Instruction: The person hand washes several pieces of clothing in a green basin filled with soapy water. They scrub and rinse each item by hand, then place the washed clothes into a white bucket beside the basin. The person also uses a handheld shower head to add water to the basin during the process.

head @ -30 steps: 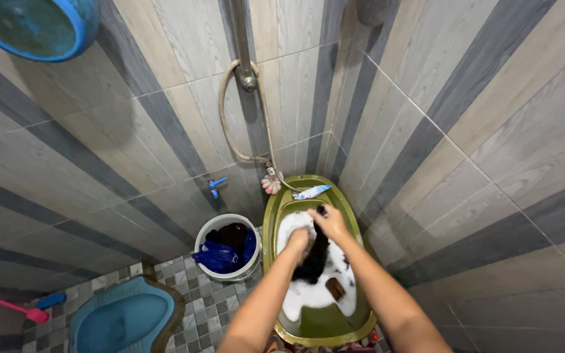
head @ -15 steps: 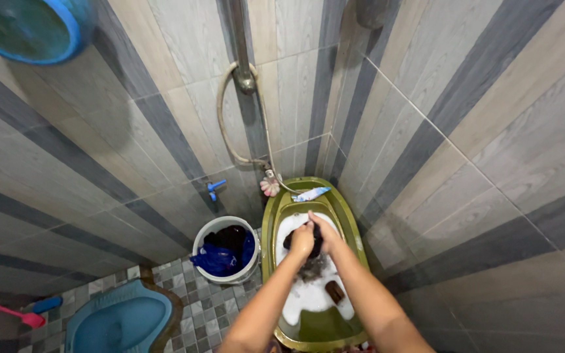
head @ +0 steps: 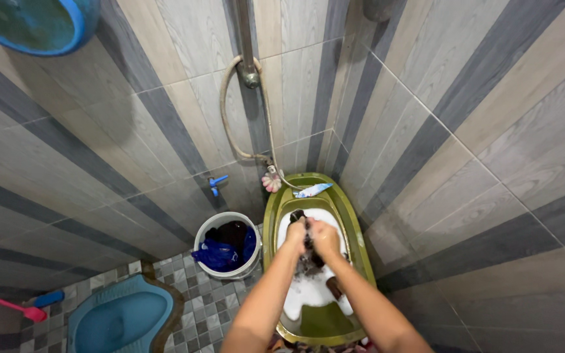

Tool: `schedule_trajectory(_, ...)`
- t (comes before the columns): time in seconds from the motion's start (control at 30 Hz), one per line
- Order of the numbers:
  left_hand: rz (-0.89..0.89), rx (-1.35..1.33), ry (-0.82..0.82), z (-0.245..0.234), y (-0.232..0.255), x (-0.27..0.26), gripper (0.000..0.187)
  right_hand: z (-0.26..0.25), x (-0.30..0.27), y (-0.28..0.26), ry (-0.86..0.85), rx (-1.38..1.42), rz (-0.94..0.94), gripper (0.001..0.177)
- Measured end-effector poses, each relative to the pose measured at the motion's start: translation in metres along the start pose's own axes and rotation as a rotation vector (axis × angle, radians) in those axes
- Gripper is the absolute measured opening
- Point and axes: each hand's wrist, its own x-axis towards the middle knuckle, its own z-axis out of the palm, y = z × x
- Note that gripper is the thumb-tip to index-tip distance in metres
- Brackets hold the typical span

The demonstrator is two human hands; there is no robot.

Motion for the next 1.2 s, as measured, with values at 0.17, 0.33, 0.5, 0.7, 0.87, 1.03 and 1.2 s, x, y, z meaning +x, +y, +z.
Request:
schedule_trajectory(0.17, 0.097, 0.064, -0.226, 0.019, -0.016, -0.015, 0.035, -0.023, 0.03, 0.017, -0.211, 0.782, 0.509, 0.062)
schedule_trajectory(0.33, -0.044, 0.09, -0.492, 0.009, -0.008, -0.043, 0.043, -0.044, 0.045, 0.013, -0.371, 1.318, 0.72, 0.038)
schedule_trajectory(0.5, 0.752, 0.854, -0.462, 0.015, -0.006, -0.057, 0.044, -0.053, 0.075, -0.009, -0.347, 0.968, 0.41, 0.026)
schedule_trajectory(0.7, 0.675, 1.283, -0.028, 0.041, 0.016, -0.099, 0.041, -0.048, 0.09, -0.032, -0.052, 0.196, 0.055, 0.022)
schedule_trajectory(0.87, 0.63, 1.309, -0.023, 0.04, 0.019, -0.102, 0.043, -0.044, 0.088, -0.037, -0.055, -0.044, 0.042, 0.03)
schedule_trajectory(1.03, 0.684, 0.773, -0.182, 0.027, 0.03, -0.083, 0.042, -0.056, 0.073, -0.016, -0.666, 1.172, 0.528, 0.084)
schedule_trajectory(1.2, 0.479, 0.095, -0.185, 0.019, 0.057, -0.037, 0.039, -0.046, 0.026, -0.005, -0.788, 0.397, 0.013, 0.082)
